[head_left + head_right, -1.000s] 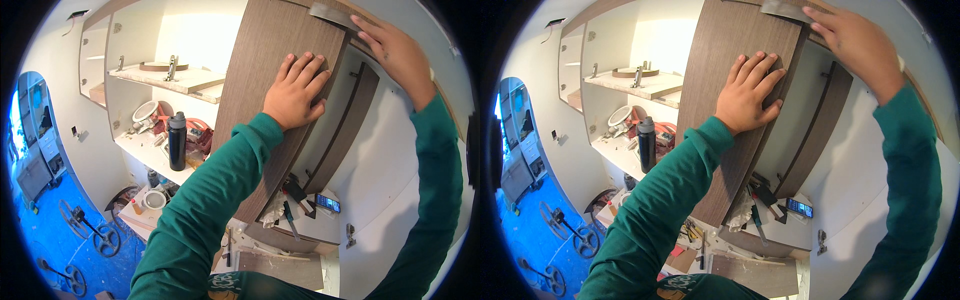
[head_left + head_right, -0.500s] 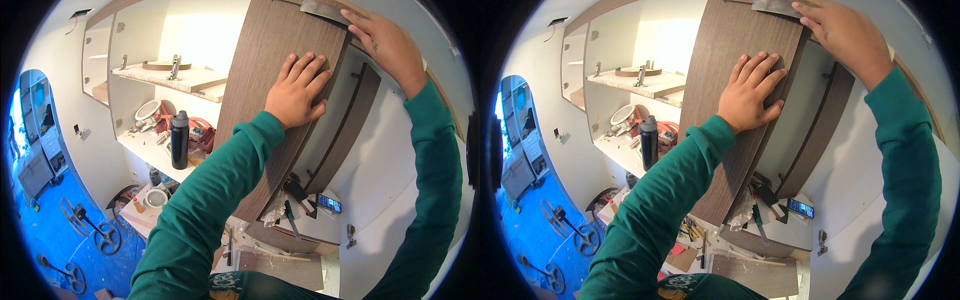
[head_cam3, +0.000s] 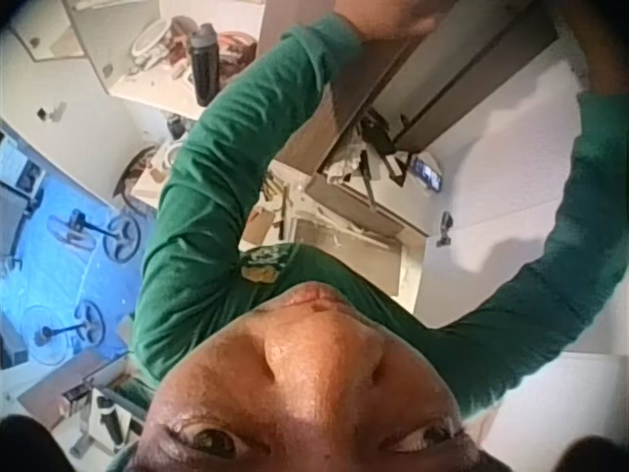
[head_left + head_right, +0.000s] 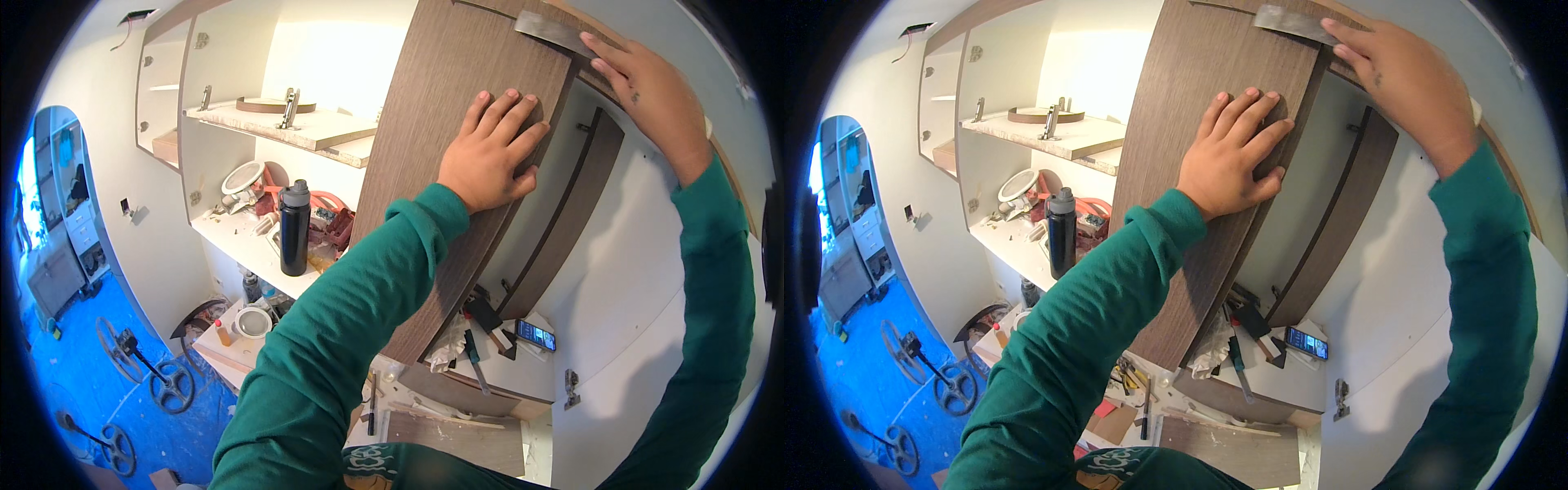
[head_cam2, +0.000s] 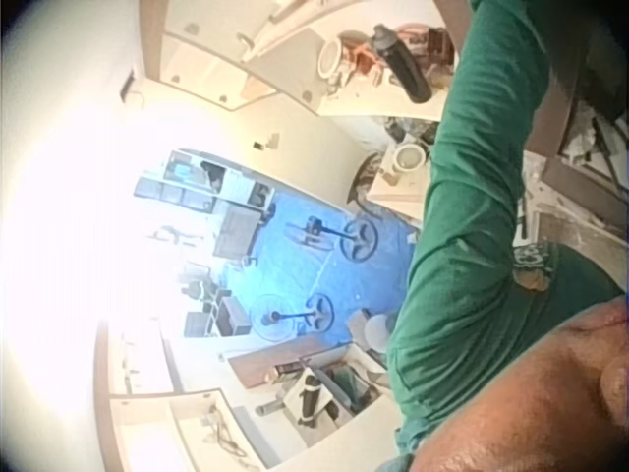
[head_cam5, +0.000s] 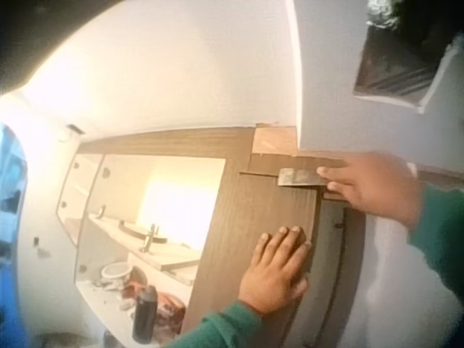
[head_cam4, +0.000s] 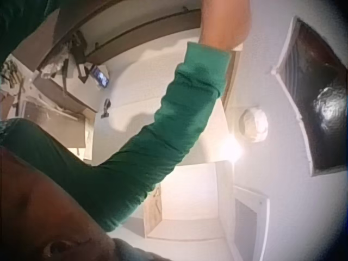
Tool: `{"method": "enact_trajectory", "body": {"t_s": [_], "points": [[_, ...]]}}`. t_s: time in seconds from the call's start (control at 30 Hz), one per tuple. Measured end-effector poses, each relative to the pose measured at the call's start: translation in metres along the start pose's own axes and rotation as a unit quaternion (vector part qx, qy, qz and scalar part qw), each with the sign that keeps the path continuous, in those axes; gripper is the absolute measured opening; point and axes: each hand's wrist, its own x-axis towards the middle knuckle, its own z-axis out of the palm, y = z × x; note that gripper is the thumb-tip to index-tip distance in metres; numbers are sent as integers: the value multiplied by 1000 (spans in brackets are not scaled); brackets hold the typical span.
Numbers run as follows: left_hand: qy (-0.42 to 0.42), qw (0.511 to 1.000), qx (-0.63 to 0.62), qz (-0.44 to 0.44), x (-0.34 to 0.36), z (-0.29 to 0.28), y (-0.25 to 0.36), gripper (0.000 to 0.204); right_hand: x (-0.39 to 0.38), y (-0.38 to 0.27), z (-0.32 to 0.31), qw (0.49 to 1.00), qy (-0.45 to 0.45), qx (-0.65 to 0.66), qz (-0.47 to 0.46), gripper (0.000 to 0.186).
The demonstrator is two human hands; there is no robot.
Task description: The person installs a wooden cabinet door by aligning it with the cabinet frame, securing it with a chisel and hammer, and then attaching a handle. The person uses a chisel, hammer, and screwdriver to complete the installation.
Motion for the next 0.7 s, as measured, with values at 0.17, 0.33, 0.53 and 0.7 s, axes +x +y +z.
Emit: {"method": "enact_trajectory", "body": {"t_s": [0.17, 0.33, 0.53, 0.7], "points": [[3, 1000, -2, 0, 1, 2, 3, 62, 17, -11, 13, 1000, 13, -16, -5, 36], [-1, 1000, -8, 0, 1, 0, 0, 61, 17, -1, 16, 999, 17, 10, -37, 38], [4, 1000, 2, 1, 0, 0, 0, 61, 18, -13, 13, 1000, 13, -7, -27, 36], [8, 1000, -14, 8, 1, 3, 0, 61, 37, -20, 17, 996, 37, 11, -81, 36]]}}
